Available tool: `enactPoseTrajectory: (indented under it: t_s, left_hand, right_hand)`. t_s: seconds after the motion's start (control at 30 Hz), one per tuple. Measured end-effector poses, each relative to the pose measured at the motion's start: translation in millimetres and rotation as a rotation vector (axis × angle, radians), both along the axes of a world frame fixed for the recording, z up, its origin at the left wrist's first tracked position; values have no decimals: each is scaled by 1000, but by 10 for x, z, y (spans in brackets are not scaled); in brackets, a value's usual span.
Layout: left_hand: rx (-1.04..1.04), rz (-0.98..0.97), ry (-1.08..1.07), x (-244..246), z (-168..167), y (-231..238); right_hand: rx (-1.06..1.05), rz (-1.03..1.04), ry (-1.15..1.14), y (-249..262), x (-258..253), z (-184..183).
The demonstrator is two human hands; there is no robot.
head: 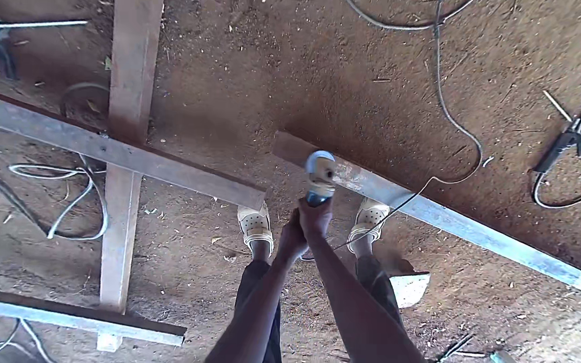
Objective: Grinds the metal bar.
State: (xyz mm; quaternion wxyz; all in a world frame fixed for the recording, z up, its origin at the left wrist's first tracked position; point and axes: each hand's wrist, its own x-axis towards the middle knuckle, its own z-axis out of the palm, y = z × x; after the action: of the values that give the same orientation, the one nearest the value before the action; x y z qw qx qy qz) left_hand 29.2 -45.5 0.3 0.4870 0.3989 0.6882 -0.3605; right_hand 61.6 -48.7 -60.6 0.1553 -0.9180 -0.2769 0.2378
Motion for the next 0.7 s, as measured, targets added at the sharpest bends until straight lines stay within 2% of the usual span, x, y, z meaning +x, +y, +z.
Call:
enactPoseTrajectory:
  t_s: [0.03, 0.07, 0.13, 0.2, 0.23, 0.33, 0.43, 0.6, 0.63, 0.7]
  left_hand:
    - [-39, -6, -2, -55, 14, 31]
    - [-23, 13, -9, -89, 42, 42]
    - [102, 113, -87, -149, 204, -50]
    - [167, 270, -182, -188, 341, -145]
    - [202, 317, -160, -163, 289, -122]
    - [57, 105, 11, -132, 110, 19]
    - [-15, -69, 53, -100, 30, 141]
    - [-29, -91, 72, -161, -20, 138]
    - [5, -74, 71, -158, -35, 112]
    - [51, 32, 30, -183, -38, 38]
  right_hand:
    - [58, -191, 152, -125, 10, -331]
    - [-27, -295, 330, -139, 98, -492]
    - [-162, -236, 497, -95, 262, -598]
    - [-239, -85, 486, 61, 335, -583]
    - [-251, -53, 461, 156, 327, -581]
    - [-271, -50, 447, 227, 245, -543]
    - [-256, -71, 437, 177, 222, -473]
    - [-176, -420, 341, -39, 74, -449]
    - [-170, -414, 336, -51, 74, -478]
    - [-203, -266, 369, -36, 61, -526]
